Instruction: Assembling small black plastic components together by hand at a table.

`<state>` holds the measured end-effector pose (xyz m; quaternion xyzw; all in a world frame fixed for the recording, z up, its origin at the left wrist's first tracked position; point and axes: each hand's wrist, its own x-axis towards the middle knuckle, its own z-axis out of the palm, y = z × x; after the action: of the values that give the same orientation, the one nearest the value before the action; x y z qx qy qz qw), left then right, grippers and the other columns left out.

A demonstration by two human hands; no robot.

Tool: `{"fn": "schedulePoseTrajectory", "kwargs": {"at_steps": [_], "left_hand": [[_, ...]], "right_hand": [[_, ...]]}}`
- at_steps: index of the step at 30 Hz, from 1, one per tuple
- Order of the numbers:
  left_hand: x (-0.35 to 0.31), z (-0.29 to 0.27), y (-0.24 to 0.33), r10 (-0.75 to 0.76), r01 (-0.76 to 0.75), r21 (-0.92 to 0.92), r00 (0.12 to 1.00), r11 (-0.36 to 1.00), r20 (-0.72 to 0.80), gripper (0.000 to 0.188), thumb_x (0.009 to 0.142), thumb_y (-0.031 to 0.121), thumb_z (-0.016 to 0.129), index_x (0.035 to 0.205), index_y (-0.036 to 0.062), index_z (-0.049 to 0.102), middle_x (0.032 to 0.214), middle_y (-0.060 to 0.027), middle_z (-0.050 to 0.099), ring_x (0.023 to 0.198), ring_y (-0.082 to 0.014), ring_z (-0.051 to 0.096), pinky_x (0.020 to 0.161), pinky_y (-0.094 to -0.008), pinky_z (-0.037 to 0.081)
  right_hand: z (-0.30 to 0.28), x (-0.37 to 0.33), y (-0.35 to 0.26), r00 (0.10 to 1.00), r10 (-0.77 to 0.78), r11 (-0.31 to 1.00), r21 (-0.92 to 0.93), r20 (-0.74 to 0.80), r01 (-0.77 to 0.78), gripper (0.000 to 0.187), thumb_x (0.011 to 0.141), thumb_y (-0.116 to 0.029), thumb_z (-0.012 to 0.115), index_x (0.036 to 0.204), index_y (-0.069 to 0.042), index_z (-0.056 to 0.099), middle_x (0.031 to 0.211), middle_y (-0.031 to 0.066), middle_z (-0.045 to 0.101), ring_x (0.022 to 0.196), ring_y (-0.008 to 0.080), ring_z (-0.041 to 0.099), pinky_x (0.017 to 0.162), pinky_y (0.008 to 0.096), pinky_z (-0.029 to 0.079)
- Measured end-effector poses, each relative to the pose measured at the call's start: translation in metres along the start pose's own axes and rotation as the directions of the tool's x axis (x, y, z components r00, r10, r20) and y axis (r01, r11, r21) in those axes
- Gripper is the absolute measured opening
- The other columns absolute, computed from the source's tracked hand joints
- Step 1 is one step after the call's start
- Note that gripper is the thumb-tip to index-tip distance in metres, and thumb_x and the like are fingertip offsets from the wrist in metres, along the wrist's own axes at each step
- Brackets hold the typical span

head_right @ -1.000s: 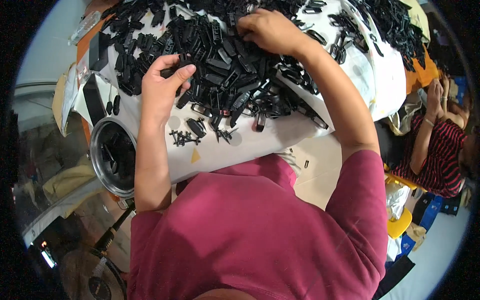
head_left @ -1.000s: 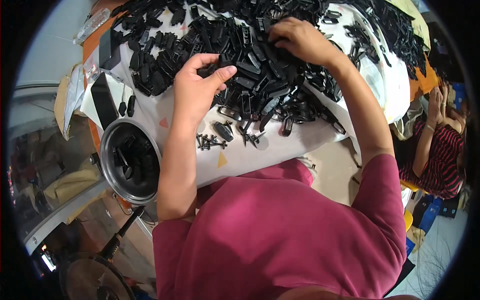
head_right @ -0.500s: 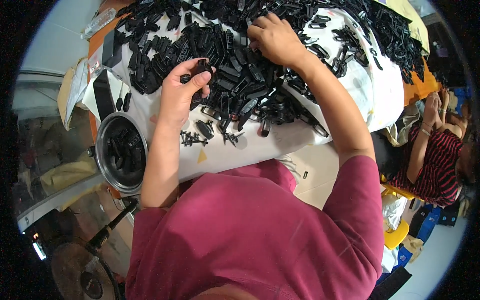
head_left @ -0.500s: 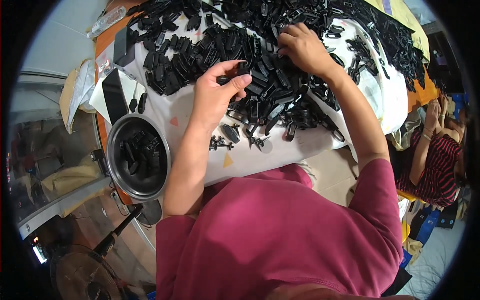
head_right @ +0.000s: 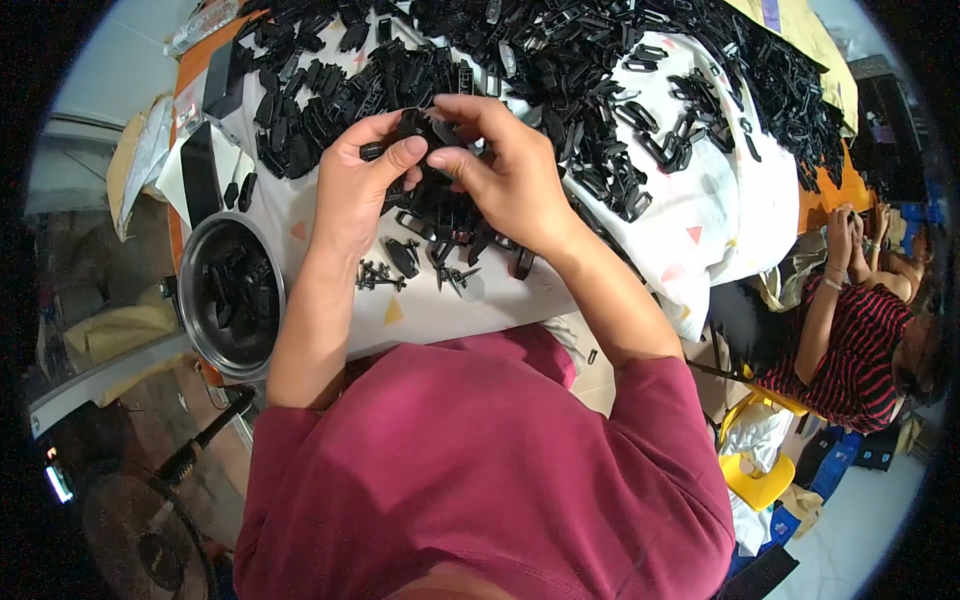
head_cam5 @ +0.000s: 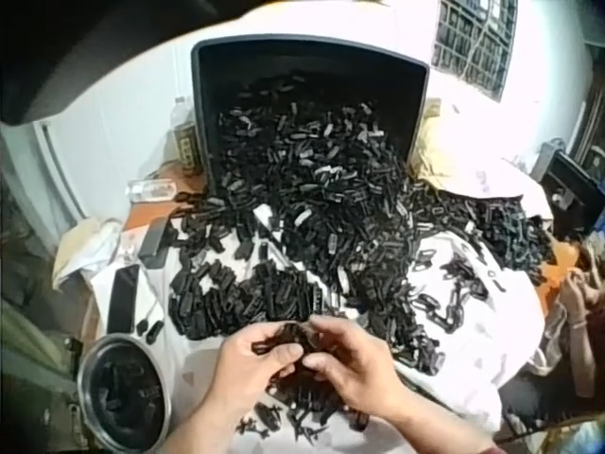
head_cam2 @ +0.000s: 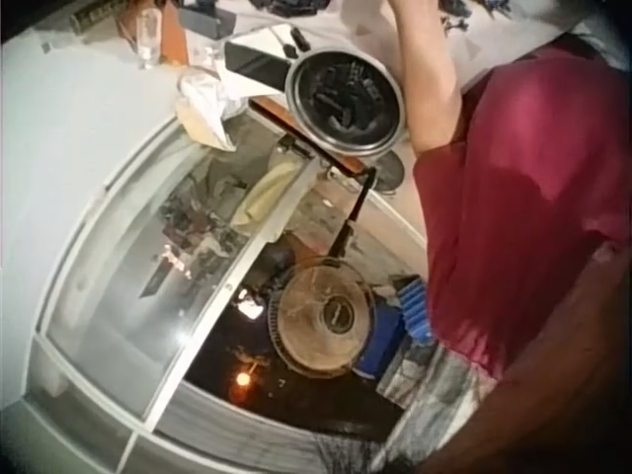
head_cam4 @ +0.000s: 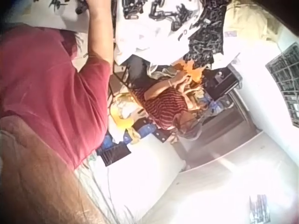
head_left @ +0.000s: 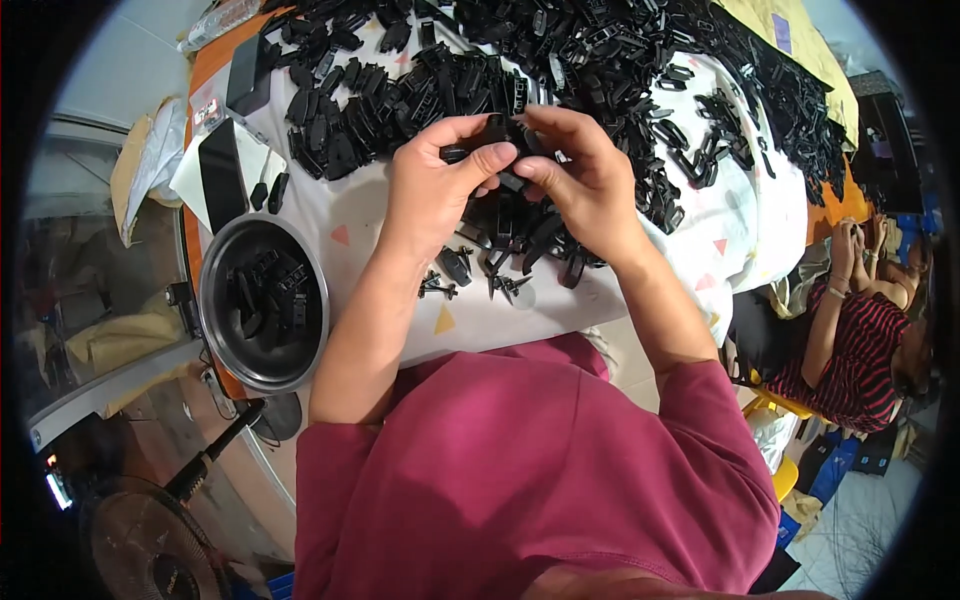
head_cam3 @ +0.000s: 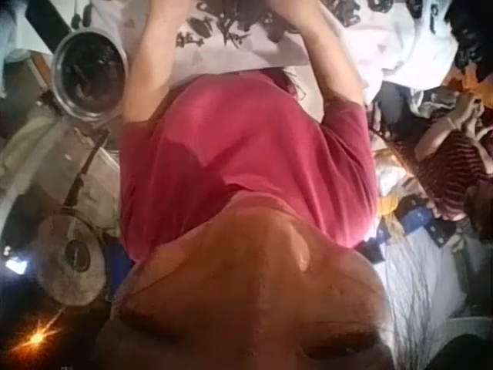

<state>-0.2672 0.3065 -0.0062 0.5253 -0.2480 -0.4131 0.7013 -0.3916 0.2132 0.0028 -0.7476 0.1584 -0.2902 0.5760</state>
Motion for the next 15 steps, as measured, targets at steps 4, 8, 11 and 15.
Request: {"fn": "schedulePoseTrajectory", "kwargs": {"at_steps": [4, 8, 11, 15], "left_hand": [[-0.003, 0.0, 0.004, -0.002, -0.006, 0.135, 0.998, 0.991, 0.059, 0.03, 0.075, 0.009, 0.068, 0.101, -0.001, 0.058, 0.079, -0.0021, 0.059, 0.064, -0.0071, 0.052, 0.057, -0.019, 0.044], [-0.009, 0.002, 0.004, 0.036, -0.044, 0.16, 0.998, 0.986, 0.053, 0.028, 0.074, 0.012, 0.069, 0.098, 0.0007, 0.061, 0.077, -0.0003, 0.06, 0.063, -0.0047, 0.052, 0.057, -0.0178, 0.045], [-0.011, -0.001, 0.005, 0.041, -0.045, 0.114, 0.998, 0.992, 0.039, 0.03, 0.074, 0.012, 0.07, 0.1, 0.0005, 0.061, 0.078, -0.0008, 0.061, 0.064, -0.005, 0.053, 0.056, -0.0179, 0.045], [-0.012, 0.001, 0.011, 0.062, -0.07, 0.105, 0.995, 0.992, 0.074, 0.031, 0.074, 0.013, 0.069, 0.1, 0.0009, 0.061, 0.079, -0.0015, 0.061, 0.064, -0.0055, 0.054, 0.056, -0.0179, 0.046]], "right_hand": [[-0.006, 0.002, 0.005, 0.997, -0.031, 0.999, -0.03, -0.076, 0.029, 0.024, 0.077, 0.002, 0.061, 0.1, 0.001, 0.058, 0.107, 0.0088, 0.055, 0.083, 0.0118, 0.056, 0.061, 0.0196, 0.049], [-0.012, 0.005, -0.008, 0.911, -0.411, 0.828, -0.403, 0.035, 0.39, 0.023, 0.074, 0.004, 0.061, 0.097, 0.001, 0.061, 0.096, 0.0102, 0.059, 0.078, 0.0152, 0.057, 0.061, 0.0215, 0.046], [-0.009, 0.002, -0.017, 0.926, -0.371, 0.8, -0.482, 0.07, 0.357, 0.028, 0.075, 0.008, 0.057, 0.101, -0.001, 0.06, 0.088, 0.0106, 0.06, 0.079, 0.0199, 0.058, 0.067, 0.024, 0.047], [-0.01, 0.002, -0.016, 0.888, -0.46, 0.791, -0.462, -0.019, 0.4, 0.032, 0.07, 0.003, 0.064, 0.1, -0.004, 0.06, 0.082, 0.0096, 0.06, 0.072, 0.0236, 0.059, 0.062, 0.0291, 0.049]]}}
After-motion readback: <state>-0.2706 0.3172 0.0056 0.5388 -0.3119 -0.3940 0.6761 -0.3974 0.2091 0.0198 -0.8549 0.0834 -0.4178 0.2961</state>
